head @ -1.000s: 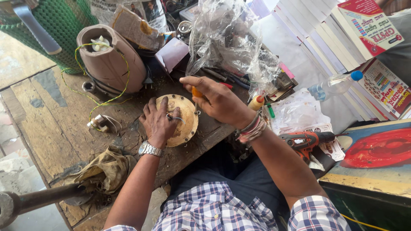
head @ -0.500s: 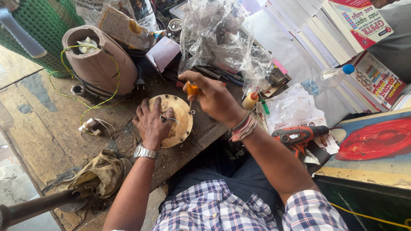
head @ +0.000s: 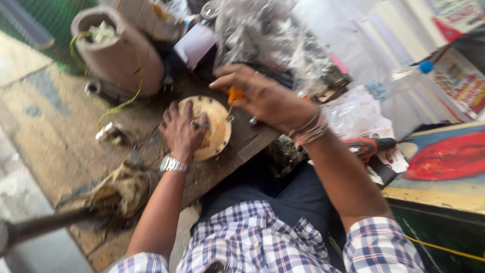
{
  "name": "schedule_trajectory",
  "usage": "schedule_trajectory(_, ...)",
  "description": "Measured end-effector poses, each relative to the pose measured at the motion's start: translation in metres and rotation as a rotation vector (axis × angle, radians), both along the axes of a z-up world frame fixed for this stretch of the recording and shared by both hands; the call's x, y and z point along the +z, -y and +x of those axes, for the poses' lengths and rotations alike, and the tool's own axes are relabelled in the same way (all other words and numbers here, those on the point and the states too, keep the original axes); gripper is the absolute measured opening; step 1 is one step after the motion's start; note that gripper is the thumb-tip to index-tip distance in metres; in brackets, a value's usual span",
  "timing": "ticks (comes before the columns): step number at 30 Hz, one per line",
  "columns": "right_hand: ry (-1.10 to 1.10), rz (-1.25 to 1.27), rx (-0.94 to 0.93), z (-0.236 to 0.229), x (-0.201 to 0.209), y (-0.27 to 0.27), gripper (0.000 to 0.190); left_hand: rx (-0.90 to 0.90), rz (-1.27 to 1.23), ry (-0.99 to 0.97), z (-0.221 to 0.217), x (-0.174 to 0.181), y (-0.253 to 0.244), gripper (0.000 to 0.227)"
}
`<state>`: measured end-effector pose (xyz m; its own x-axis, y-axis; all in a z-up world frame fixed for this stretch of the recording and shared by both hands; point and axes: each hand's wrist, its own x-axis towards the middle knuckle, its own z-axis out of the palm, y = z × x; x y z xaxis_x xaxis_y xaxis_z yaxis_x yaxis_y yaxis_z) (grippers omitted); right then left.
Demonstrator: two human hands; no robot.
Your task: The person uses a screwdriver and hammer to secure screws into a circular wooden base with wires attached. They repeatedly tighten screws around the perimeter and tap the center hub with a hammer to adjust the fit.
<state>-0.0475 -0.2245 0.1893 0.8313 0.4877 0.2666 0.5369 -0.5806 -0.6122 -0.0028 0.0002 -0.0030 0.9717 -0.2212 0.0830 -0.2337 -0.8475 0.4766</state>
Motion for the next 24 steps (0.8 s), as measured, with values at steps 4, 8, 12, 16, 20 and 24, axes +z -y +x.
schedule_trajectory(4, -0.088, 0.181, 0.133, 0.008, -0.002, 0.007, 0.06, -0.004, -0.006, -0.024, -0.002, -0.002, -0.003, 0.063)
schedule_trajectory(8, 0.013, 0.164, -0.1, 0.003, -0.02, -0.006, 0.064, 0.004, -0.027, -0.036, 0.001, 0.004, 0.001, 0.062)
schedule_trajectory(12, 0.099, 0.23, -0.367, -0.016, -0.037, -0.03, 0.059, -0.007, -0.021, -0.069, 0.002, 0.004, 0.0, 0.061)
schedule_trajectory(16, 0.187, 0.188, -0.677, -0.024, -0.043, -0.049, 0.052, 0.0, -0.045, -0.043, 0.001, 0.0, 0.001, 0.061)
schedule_trajectory(20, 0.282, 0.192, -0.581, -0.019, -0.039, -0.049, 0.059, -0.002, -0.049, -0.044, -0.002, 0.001, -0.002, 0.06)
schedule_trajectory(24, 0.238, 0.242, -0.466, -0.031, -0.037, -0.033, 0.062, 0.002, -0.059, 0.005, 0.0, 0.0, -0.001, 0.062)
